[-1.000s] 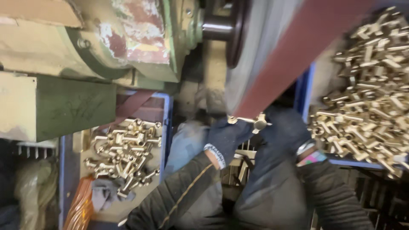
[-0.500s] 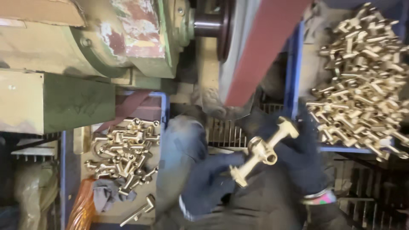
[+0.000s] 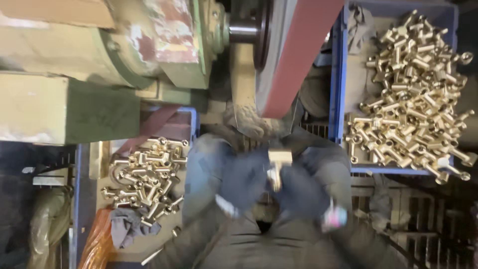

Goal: The person grinds brass plumbing fixtures using a vertical belt sander, holding each piece with gloved hands to smooth the surface against the moving belt before setting it aside.

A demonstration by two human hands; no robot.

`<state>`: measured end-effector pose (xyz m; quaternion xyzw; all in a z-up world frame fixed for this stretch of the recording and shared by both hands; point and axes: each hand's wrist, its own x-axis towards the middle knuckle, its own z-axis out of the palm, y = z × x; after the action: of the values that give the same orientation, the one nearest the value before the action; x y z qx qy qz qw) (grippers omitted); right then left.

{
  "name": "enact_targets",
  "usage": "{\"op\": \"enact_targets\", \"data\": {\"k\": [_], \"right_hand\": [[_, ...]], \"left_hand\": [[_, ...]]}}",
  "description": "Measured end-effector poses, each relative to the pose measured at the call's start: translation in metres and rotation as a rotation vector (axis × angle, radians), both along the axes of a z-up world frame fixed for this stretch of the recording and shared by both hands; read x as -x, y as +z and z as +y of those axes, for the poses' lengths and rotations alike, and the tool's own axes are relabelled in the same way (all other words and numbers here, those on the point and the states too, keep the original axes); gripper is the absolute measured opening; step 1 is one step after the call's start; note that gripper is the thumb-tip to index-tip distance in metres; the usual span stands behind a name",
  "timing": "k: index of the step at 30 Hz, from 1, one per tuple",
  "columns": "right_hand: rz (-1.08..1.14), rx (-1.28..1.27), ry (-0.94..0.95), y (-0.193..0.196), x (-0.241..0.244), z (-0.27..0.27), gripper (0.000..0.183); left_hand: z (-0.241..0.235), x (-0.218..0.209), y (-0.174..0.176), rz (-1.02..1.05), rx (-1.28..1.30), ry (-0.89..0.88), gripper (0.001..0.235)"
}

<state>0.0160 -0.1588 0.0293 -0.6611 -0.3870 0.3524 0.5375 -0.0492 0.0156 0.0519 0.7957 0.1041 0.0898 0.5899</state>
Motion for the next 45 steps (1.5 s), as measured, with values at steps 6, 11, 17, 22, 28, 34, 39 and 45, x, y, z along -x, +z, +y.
{"op": "enact_targets", "data": {"k": [6,11,17,22,28,34,39,45], "right_hand": [[-0.233,0.245,-0.018,-0.015,-0.067,0.045,0.027],[0.674,0.044,-0.161,-0.019,-0.046,0.037,0.052],[1.032,0.176,-0.263,-0.040,-0.078,0.043,0.032],[1.011,0.190,-0.288,-0.036,-0.089,0.047,0.029],[0.265,0.078,-0.115,-0.019,-0.041,0.030,0.046],[-0.186,0.099,-0.036,-0.030,-0.062,0.046,0.040],[0.635,0.091,-0.102,-0.041,-0.052,0.040,0.051],[0.885,0.226,-0.179,-0.046,-0.085,0.052,0.025]], "left_hand": [[0.016,-0.060,-0.055,0.106,0.099,0.172,0.026],[0.008,-0.051,-0.086,0.316,0.338,0.155,0.022],[0.017,-0.072,-0.143,0.547,0.958,0.380,0.013],[0.021,-0.079,-0.153,0.320,0.317,0.196,0.010],[0.012,-0.038,-0.052,0.128,0.280,0.070,0.021],[0.018,-0.058,-0.027,0.225,0.138,0.211,0.022],[0.013,-0.056,-0.082,0.341,0.471,0.255,0.019],[0.016,-0.075,-0.152,0.507,0.917,0.418,0.019]]}}
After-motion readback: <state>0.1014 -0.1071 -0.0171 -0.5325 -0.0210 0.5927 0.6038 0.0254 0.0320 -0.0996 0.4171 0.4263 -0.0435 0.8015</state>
